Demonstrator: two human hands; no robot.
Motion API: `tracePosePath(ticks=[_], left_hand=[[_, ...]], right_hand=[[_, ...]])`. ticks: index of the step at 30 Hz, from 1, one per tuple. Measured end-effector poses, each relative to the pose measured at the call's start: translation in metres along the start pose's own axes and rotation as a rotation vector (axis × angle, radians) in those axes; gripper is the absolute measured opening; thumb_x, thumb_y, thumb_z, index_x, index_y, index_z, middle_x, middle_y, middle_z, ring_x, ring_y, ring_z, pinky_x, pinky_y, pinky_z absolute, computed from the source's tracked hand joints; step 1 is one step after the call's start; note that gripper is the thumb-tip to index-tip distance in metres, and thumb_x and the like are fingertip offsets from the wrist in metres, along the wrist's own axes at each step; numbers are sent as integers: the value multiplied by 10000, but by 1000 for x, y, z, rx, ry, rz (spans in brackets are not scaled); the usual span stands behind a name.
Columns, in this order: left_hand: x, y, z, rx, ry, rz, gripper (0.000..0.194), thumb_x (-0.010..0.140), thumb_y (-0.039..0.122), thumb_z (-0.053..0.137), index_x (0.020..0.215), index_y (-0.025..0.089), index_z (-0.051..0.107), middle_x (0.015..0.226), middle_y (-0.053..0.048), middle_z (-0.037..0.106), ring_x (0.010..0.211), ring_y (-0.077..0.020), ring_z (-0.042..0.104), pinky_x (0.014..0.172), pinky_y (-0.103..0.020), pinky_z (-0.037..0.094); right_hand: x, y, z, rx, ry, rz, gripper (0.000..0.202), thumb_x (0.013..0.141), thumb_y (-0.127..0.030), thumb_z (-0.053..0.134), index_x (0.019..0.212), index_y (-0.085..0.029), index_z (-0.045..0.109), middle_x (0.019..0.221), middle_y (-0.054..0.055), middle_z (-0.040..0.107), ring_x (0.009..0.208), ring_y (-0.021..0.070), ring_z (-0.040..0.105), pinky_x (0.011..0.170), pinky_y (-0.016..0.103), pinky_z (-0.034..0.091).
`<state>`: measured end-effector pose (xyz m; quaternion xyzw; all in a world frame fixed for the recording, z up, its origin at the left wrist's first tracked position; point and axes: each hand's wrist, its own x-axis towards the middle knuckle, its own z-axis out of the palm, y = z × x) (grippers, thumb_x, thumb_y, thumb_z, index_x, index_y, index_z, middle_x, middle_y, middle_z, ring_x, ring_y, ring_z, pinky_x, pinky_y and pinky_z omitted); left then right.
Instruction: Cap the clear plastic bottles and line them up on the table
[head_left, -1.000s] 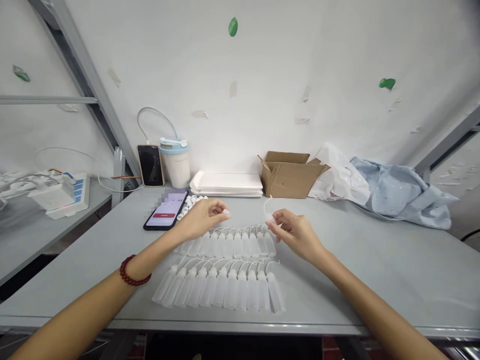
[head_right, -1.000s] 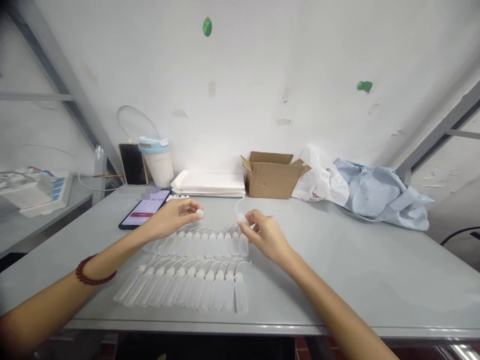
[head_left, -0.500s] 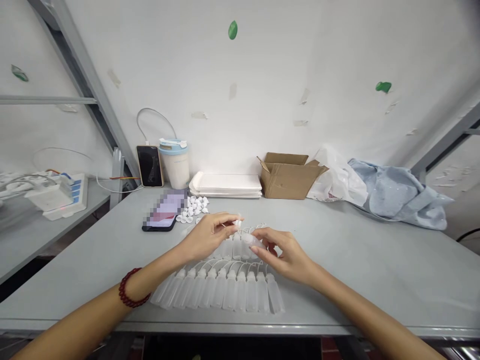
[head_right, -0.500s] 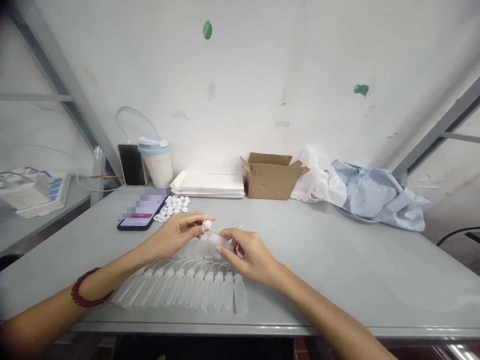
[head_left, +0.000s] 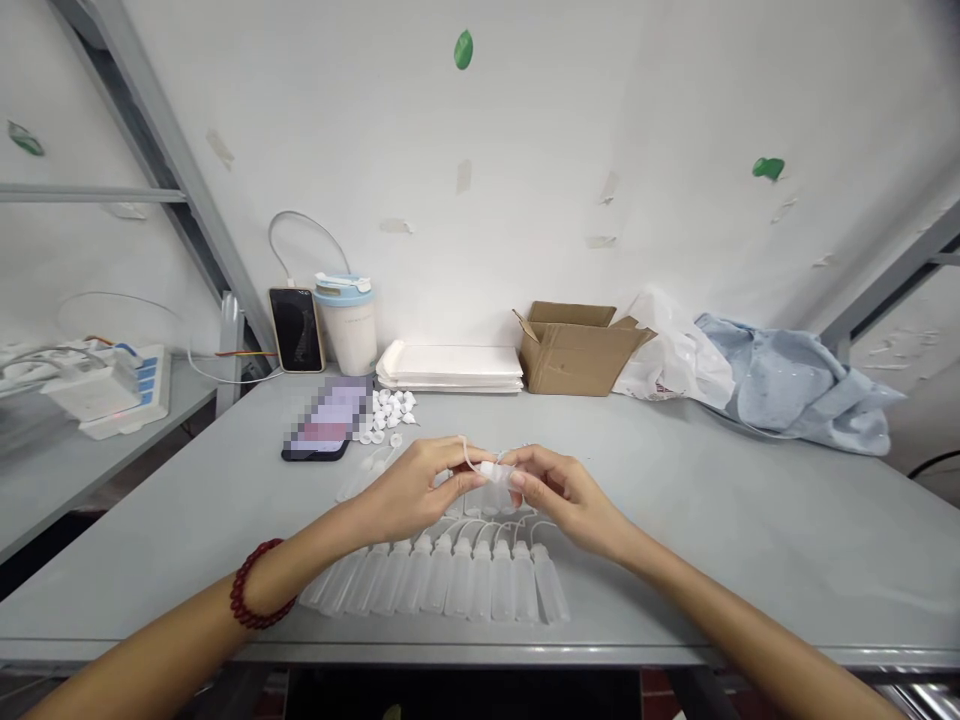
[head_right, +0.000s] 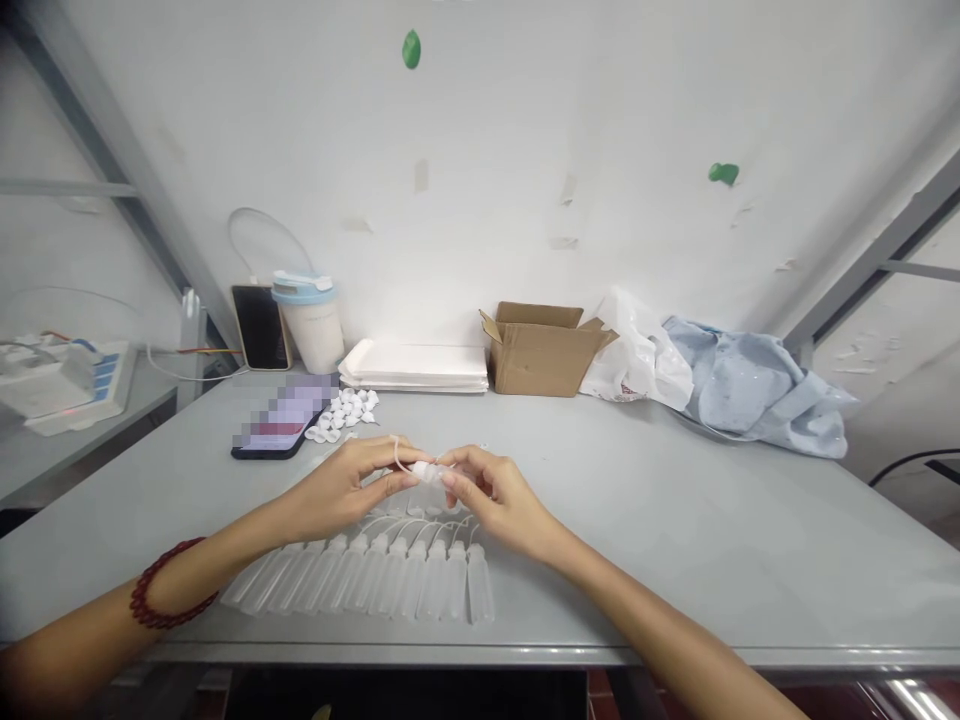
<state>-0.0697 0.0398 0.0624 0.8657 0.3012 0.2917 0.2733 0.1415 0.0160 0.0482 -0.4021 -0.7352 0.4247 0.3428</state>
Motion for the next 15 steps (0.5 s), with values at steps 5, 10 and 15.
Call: tracePosePath(ticks=[5, 10, 15], left_hand=[[-2, -2, 9, 118, 68, 147, 220, 907, 164, 461, 1051, 135, 625, 827, -65, 648, 733, -156, 586, 672, -267, 466], [-5, -12, 13, 228, 117, 330, 238, 915, 122, 422, 1068, 108, 603, 894, -121, 621, 792, -171, 570, 665, -283, 480], [-3, -4, 8, 76, 75, 184, 218, 910, 186, 459, 1007, 133, 647, 924, -107, 639, 794, -166, 586, 699, -282, 483]], right_hand=[[-1, 3, 4, 49, 9, -2, 234, 925, -429, 396, 980, -203, 382, 590, -73, 438, 541, 88, 387, 522, 216, 318], [1, 4, 5, 226, -63, 84, 249, 925, -467, 384, 951, -222, 350, 539, -112, 315, 481, 70, 287, 463, 186, 246], [3, 4, 2, 373, -133, 143, 270, 911, -494, 406, 925, -233, 337, 523, -126, 308, 434, 53, 209, 424, 171, 197]])
